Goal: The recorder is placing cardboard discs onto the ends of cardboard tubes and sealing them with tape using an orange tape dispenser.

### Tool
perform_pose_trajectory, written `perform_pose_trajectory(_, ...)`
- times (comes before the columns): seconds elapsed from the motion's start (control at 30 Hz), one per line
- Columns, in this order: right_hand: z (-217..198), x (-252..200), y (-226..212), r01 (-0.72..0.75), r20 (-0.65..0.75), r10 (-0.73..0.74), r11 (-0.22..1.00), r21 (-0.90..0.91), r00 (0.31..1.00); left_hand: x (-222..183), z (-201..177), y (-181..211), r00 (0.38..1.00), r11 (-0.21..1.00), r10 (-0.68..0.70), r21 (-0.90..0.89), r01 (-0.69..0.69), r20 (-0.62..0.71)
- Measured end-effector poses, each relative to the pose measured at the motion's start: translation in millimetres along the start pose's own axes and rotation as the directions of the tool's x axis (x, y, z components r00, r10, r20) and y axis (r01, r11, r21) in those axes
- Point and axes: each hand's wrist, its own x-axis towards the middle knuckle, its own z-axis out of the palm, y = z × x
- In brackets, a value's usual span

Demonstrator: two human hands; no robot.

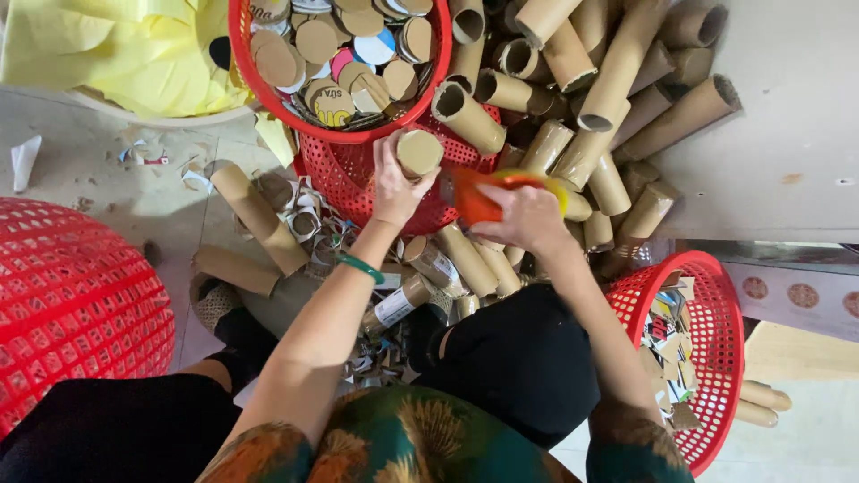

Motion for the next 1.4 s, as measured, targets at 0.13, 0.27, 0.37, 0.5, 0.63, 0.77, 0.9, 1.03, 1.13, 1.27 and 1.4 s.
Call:
perform_pose_trajectory(0.13,11,-27,17,-0.034,-0.038,0.062,0.864,0.502,0.997,13,-37,42,0.980,0.989,0.028,0.137,-0.055,0.195)
perform_pose_trajectory(0.27,40,-48,22,0.118,-0.262,0.031,0.838,0.533,0.965,6,-24,21,0.833,0.883,-0.403,0.398,0.247,0.379)
perform_pose_trajectory(0.37,45,-54,18,-0.033,-0.112,0.121,0.810,0.586,0.986,-21,3,-49,0.937,0.896,-0.124,0.443,-0.036,0.326)
perform_pose_trajectory(0.5,72,-51,28,-0.174,0.055,0.200,0.647,0.742,0.978,-25,-11,-37,0.962,0.872,-0.054,0.483,-0.085,0.268)
perform_pose_trajectory(0.63,83,-42,25,0.126,-0.126,-0.017,0.283,0.951,0.992,-34,-33,-35,0.944,0.971,-0.156,0.220,0.094,0.290)
perform_pose_trajectory(0.77,78,-31,17,0.147,-0.125,-0.124,0.190,0.971,0.984,-30,-48,-29,0.428,0.233,-0.439,-0.360,0.903,0.790)
perform_pose_trajectory(0.9,60,-31,11,0.127,-0.094,-0.150,0.231,0.965,0.984,-37,-25,-54,0.464,0.465,-0.641,-0.171,0.868,0.611)
perform_pose_trajectory(1.03,60,-33,28,0.079,-0.030,-0.165,0.295,0.952,0.986,9,-33,-2,0.378,0.410,-0.796,-0.037,0.911,0.473)
perform_pose_trajectory(1.13,46,-34,37,0.071,-0.031,-0.106,0.391,0.918,0.994,19,-21,-31,0.507,0.498,-0.754,-0.140,0.856,0.418)
perform_pose_trajectory(1.27,21,-18,23,0.008,-0.030,0.023,0.653,0.757,0.999,6,6,-94,0.723,0.715,-0.610,-0.168,0.678,0.324)
perform_pose_trajectory(1.4,44,7,21,-0.023,-0.021,0.051,0.735,0.677,0.998,2,8,-74,0.905,0.922,-0.383,0.139,0.362,0.182)
